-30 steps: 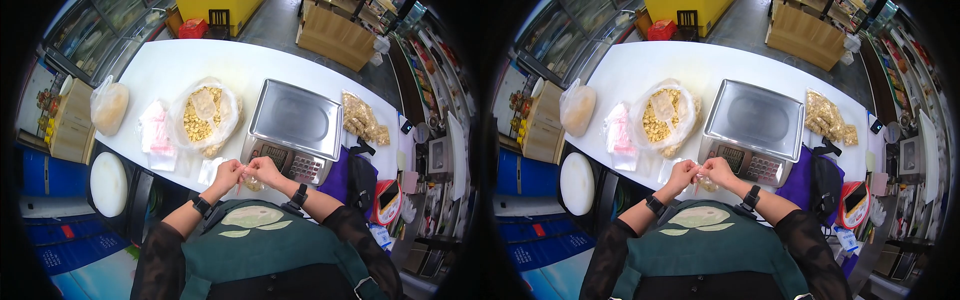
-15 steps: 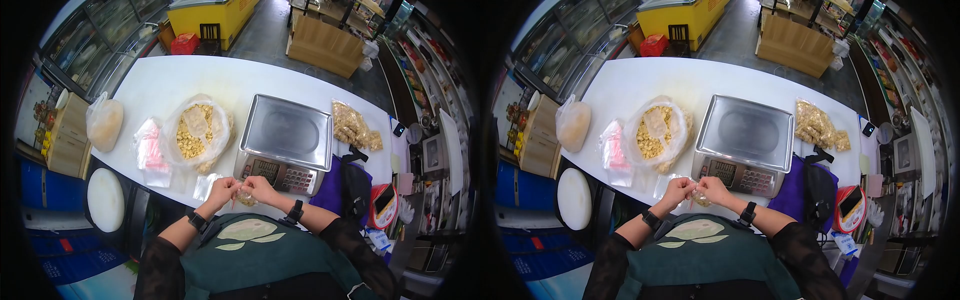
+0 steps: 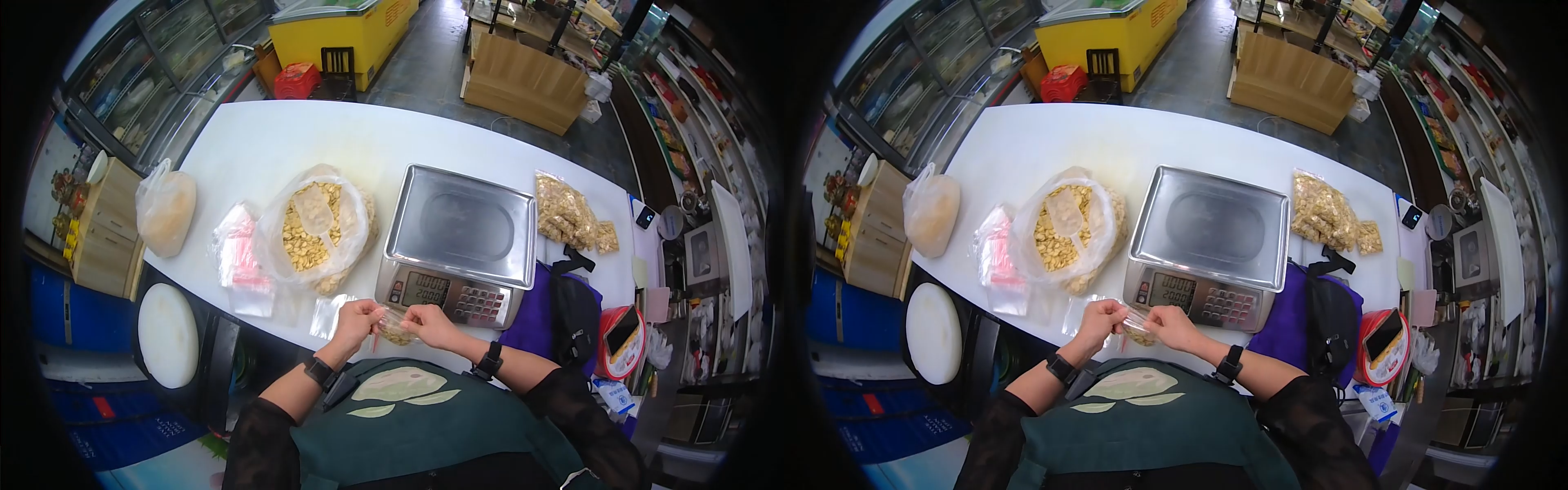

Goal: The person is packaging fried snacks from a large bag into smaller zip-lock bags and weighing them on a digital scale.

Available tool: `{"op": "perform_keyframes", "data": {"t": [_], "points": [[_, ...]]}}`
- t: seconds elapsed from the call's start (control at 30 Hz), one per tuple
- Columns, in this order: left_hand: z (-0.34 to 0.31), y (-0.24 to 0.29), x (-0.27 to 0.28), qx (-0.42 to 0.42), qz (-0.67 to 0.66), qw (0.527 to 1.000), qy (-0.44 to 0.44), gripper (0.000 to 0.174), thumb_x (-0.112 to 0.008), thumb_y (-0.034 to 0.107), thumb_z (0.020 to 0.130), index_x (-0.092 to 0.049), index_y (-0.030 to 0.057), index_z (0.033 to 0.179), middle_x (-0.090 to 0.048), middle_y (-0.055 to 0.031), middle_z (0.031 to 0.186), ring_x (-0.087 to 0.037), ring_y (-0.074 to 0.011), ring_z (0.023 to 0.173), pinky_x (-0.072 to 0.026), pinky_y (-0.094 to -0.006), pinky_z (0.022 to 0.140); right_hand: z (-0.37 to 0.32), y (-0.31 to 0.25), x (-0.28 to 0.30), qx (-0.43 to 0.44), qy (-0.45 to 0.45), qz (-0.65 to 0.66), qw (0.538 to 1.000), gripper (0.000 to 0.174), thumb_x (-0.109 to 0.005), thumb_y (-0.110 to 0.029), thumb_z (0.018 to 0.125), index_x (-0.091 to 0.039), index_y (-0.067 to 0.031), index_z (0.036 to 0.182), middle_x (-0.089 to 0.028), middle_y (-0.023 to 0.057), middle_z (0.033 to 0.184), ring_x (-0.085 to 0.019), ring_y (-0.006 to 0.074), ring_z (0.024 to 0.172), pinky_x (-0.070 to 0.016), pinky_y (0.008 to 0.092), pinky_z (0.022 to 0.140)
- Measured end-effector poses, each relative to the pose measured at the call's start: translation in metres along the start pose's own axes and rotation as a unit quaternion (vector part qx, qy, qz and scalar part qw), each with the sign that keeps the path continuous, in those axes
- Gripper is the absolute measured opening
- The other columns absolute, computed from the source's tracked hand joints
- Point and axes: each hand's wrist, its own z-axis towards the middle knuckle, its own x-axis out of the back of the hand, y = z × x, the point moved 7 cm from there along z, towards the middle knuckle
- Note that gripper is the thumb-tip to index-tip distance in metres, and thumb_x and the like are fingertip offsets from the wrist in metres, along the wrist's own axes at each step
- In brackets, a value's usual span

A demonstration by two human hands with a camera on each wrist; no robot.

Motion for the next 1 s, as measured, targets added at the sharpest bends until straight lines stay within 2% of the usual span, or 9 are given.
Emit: {"op": "perform_keyframes", "data": {"t": [0.1, 0.17, 0.3, 0.4, 0.5, 0.63, 0.67, 0.93, 1.0], "points": [[0.001, -0.003, 0.007, -0.001, -0.007, 1.000, 0.012, 0.012, -0.060, 0.007, 0.089, -0.063, 0.0001, 0.080, -0.062, -0.0042, 0.066, -0.050, -0.0071, 0.048, -0.0380, -0.0202, 0.045, -0.008, 0.010, 0.000, -0.012, -0.005, -0.009, 1.000, 0.020, -0.065, -0.018, 0.082, -0.062, 0.0016, 0.082, -0.063, 0.0133, 0.069, -0.060, 0.0212, 0.062, -0.0469, 0.0338, 0.060], [0.001, -0.007, 0.006, 0.005, -0.001, 1.000, 0.012, 0.012, -0.060, 0.007, 0.089, -0.062, 0.0006, 0.080, -0.062, -0.0043, 0.067, -0.051, -0.0070, 0.048, -0.0382, -0.0200, 0.045, -0.013, 0.013, 0.000, 0.012, -0.001, 0.001, 1.000, 0.016, -0.064, -0.015, 0.085, -0.060, 0.0008, 0.084, -0.060, 0.0066, 0.066, -0.052, 0.0110, 0.060, -0.0434, 0.0290, 0.057], [0.002, -0.011, 0.007, 0.001, 0.003, 1.000, 0.009, 0.014, -0.058, 0.010, 0.091, -0.061, 0.0021, 0.080, -0.062, -0.0036, 0.066, -0.052, -0.0064, 0.049, -0.0383, -0.0199, 0.045, -0.019, 0.015, -0.001, 0.019, 0.003, -0.003, 1.000, 0.016, -0.065, -0.015, 0.085, -0.060, 0.0005, 0.086, -0.060, 0.0062, 0.069, -0.053, 0.0106, 0.062, -0.0446, 0.0284, 0.059], [0.002, -0.008, 0.004, -0.006, 0.018, 1.000, 0.000, 0.015, -0.057, 0.013, 0.092, -0.060, 0.0025, 0.081, -0.062, -0.0033, 0.067, -0.052, -0.0063, 0.049, -0.0382, -0.0199, 0.044, -0.014, 0.007, 0.001, 0.012, 0.019, 0.061, 0.998, 0.024, -0.071, -0.020, 0.080, -0.060, 0.0002, 0.088, -0.060, 0.0059, 0.072, -0.055, 0.0102, 0.065, -0.0454, 0.0275, 0.061], [-0.001, -0.002, 0.002, -0.005, 0.039, 0.999, -0.003, 0.017, -0.057, 0.015, 0.093, -0.059, 0.0024, 0.082, -0.063, -0.0037, 0.068, -0.052, -0.0065, 0.048, -0.0386, -0.0203, 0.044, -0.003, 0.017, -0.012, 0.013, 0.005, 0.062, 0.998, 0.044, -0.083, -0.030, 0.066, -0.062, -0.0002, 0.090, -0.062, 0.0066, 0.076, -0.057, 0.0118, 0.069, -0.0470, 0.0284, 0.065], [-0.003, 0.007, -0.002, -0.033, 0.053, 0.998, -0.007, 0.019, -0.055, 0.016, 0.094, -0.058, 0.0016, 0.082, -0.064, -0.0056, 0.069, -0.050, -0.0075, 0.046, -0.0389, -0.0214, 0.042, 0.001, 0.018, -0.014, -0.007, -0.004, 0.046, 0.999, 0.021, -0.078, -0.017, 0.070, -0.065, -0.0006, 0.074, -0.059, 0.0030, 0.061, -0.050, 0.0053, 0.061, -0.0441, 0.0265, 0.058], [-0.004, 0.007, -0.003, -0.035, 0.044, 0.998, -0.014, 0.018, -0.055, 0.015, 0.094, -0.057, 0.0014, 0.082, -0.064, -0.0062, 0.070, -0.049, -0.0076, 0.044, -0.0387, -0.0214, 0.041, 0.003, 0.035, -0.021, -0.019, -0.006, 0.114, 0.993, 0.025, -0.078, -0.020, 0.066, -0.067, -0.0003, 0.075, -0.061, 0.0117, 0.063, -0.056, 0.0141, 0.058, -0.0461, 0.0310, 0.058], [-0.003, -0.003, 0.000, 0.007, 0.037, 0.999, 0.016, 0.017, -0.056, 0.015, 0.093, -0.058, 0.0033, 0.081, -0.061, -0.0024, 0.065, -0.042, -0.0047, 0.043, -0.0317, -0.0191, 0.038, -0.012, 0.021, -0.004, -0.054, -0.005, 0.080, 0.995, 0.022, -0.075, -0.017, 0.073, -0.067, 0.0030, 0.079, -0.062, 0.0104, 0.066, -0.054, 0.0120, 0.062, -0.0450, 0.0300, 0.060], [-0.002, -0.001, 0.001, 0.003, 0.053, 0.998, 0.027, 0.016, -0.057, 0.014, 0.093, -0.057, 0.0034, 0.081, -0.061, -0.0027, 0.065, -0.042, -0.0047, 0.043, -0.0316, -0.0189, 0.039, -0.013, 0.035, -0.006, -0.074, 0.008, 0.152, 0.986, 0.020, -0.074, -0.016, 0.076, -0.067, 0.0032, 0.079, -0.062, 0.0077, 0.066, -0.052, 0.0107, 0.061, -0.0429, 0.0283, 0.056]]}}
